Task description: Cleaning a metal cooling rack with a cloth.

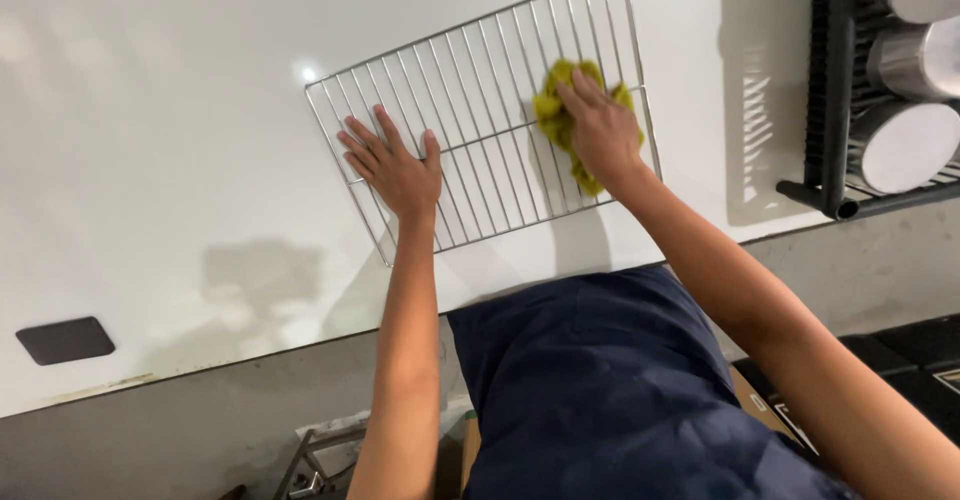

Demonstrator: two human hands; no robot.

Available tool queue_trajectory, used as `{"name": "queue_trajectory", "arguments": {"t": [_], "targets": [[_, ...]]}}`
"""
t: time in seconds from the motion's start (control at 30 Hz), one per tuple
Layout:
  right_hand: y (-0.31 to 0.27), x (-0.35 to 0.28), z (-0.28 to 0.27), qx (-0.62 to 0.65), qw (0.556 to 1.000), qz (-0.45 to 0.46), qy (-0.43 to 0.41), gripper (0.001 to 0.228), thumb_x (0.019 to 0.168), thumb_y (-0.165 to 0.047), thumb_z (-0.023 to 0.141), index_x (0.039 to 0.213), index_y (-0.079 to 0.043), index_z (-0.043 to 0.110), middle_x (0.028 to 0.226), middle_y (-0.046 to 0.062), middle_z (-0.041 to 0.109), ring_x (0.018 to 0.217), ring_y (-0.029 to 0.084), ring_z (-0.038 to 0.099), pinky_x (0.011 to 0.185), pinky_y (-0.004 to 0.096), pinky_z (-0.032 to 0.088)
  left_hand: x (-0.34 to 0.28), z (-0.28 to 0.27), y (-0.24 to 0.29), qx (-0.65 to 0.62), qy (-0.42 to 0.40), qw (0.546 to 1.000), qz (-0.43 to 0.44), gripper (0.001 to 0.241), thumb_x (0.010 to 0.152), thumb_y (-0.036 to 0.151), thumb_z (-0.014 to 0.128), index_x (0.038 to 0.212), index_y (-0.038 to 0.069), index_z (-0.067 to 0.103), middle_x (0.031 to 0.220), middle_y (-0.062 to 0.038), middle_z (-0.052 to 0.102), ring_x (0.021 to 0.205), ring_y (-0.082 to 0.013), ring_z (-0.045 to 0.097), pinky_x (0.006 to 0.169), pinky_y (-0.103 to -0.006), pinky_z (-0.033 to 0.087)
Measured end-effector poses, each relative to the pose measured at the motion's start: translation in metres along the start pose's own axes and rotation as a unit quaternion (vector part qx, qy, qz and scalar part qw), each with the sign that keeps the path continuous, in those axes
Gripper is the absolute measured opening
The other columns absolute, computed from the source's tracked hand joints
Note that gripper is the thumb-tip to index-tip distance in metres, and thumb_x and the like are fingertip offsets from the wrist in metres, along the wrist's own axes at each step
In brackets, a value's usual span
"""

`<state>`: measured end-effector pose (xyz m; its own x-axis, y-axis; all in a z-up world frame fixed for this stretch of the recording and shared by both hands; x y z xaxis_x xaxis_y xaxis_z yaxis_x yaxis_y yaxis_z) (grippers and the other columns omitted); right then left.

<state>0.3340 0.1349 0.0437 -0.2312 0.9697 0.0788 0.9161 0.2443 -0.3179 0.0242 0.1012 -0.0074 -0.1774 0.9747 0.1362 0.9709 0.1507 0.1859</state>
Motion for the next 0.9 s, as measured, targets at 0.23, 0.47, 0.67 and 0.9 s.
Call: {"name": "queue_trajectory", "arguments": {"t": [0.23, 0.47, 0.67, 0.9], "targets": [[0.035, -0.057, -0.043, 0.083, 0.990, 0.107, 0.034, 0.040, 0.105, -0.006, 0.062, 0.145, -0.008, 0.060, 0.145, 0.016, 0.063, 0.128, 0.034, 0.064, 0.101, 0.044, 0.058, 0.004, 0.007, 0.018, 0.014, -0.069, 0.997, 0.019, 0.087, 0.103, 0.054, 0.059, 0.166, 0.007, 0.020, 0.168, -0.033, 0.002, 0.155, -0.0536, -0.002, 0.123, -0.0684, 0.005], [0.013, -0.040, 0.009, -0.044, 0.998, 0.041, -0.011, 0.058, 0.111, -0.023, 0.051, 0.157, 0.009, 0.036, 0.166, 0.029, 0.027, 0.155, 0.047, 0.024, 0.126, 0.057, 0.025, 0.000, 0.012, 0.080, 0.001, 0.019, 1.000, -0.015, 0.105, 0.104, 0.071, 0.049, 0.165, 0.000, 0.001, 0.164, -0.041, -0.006, 0.156, -0.0531, -0.008, 0.125, -0.0685, 0.000], [0.044, 0.057, 0.028, -0.057, 0.995, 0.077, 0.026, 0.056, 0.115, -0.018, 0.048, 0.161, 0.010, 0.032, 0.169, 0.028, 0.020, 0.157, 0.045, 0.021, 0.128, 0.057, 0.024, -0.002, 0.012, 0.081, -0.005, 0.027, 1.000, 0.004, 0.107, 0.102, 0.072, 0.045, 0.164, -0.001, -0.004, 0.162, -0.042, -0.005, 0.154, -0.0537, -0.007, 0.123, -0.0704, 0.003], [0.057, 0.016, 0.030, -0.062, 0.996, 0.052, 0.030, 0.058, 0.106, 0.000, 0.051, 0.161, 0.006, 0.035, 0.172, 0.021, 0.025, 0.159, 0.041, 0.027, 0.121, 0.047, 0.046, 0.002, 0.007, 0.082, 0.020, 0.035, 0.999, -0.022, 0.098, 0.109, 0.063, 0.044, 0.166, 0.000, -0.005, 0.166, -0.039, -0.004, 0.158, -0.0529, -0.004, 0.127, -0.0689, 0.006]]}}
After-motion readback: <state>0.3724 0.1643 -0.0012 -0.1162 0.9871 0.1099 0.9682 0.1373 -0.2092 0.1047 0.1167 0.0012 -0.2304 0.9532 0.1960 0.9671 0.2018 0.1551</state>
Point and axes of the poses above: each hand's wrist, its own x-axis towards the middle knuckle, its own z-axis out of the palm, y = z × x, the point moved 9 cm from there along x, towards the middle knuckle
